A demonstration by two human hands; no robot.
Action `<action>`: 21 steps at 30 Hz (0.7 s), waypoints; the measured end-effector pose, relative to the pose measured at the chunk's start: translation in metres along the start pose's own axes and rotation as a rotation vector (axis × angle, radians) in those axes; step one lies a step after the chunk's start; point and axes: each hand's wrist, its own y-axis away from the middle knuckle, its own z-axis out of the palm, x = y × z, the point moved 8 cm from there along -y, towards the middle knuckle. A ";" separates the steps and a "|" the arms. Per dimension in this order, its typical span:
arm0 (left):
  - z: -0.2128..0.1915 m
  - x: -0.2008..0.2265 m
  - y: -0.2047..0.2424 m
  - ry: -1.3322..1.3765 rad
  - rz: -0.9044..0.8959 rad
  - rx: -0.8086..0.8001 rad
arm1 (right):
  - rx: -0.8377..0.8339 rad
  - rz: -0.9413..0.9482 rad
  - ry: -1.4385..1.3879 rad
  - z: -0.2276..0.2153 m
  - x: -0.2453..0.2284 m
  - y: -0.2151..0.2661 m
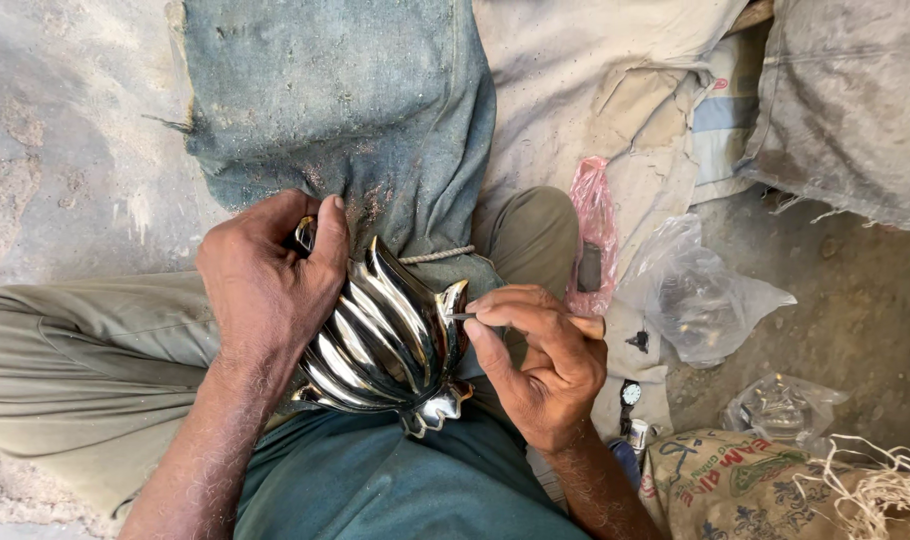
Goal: The person sits on the floor and uses a small brush to apply gold paint to the ridges of a silver-colored, petal-shaped decorative object. The person rotates the object to access different sections and continues painting the edges.
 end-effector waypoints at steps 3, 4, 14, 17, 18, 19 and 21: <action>0.000 0.000 0.000 -0.053 -0.008 -0.014 | -0.036 0.003 0.041 0.004 -0.004 -0.008; 0.000 0.001 0.000 -0.050 0.007 -0.007 | -0.042 -0.014 0.067 0.004 -0.007 -0.011; -0.002 -0.001 0.002 0.000 0.073 0.020 | -0.062 -0.020 0.151 0.005 -0.008 -0.016; -0.002 -0.001 0.002 -0.027 0.073 0.013 | -0.045 0.055 0.156 0.005 -0.004 -0.015; -0.002 -0.001 0.002 -0.041 0.074 0.007 | -0.029 0.121 0.163 0.005 0.001 -0.014; -0.002 -0.001 0.002 -0.035 0.076 0.010 | 0.002 0.150 0.071 0.005 0.003 -0.013; -0.001 -0.002 0.001 -0.025 0.082 0.011 | 0.066 0.212 -0.113 0.003 0.009 -0.011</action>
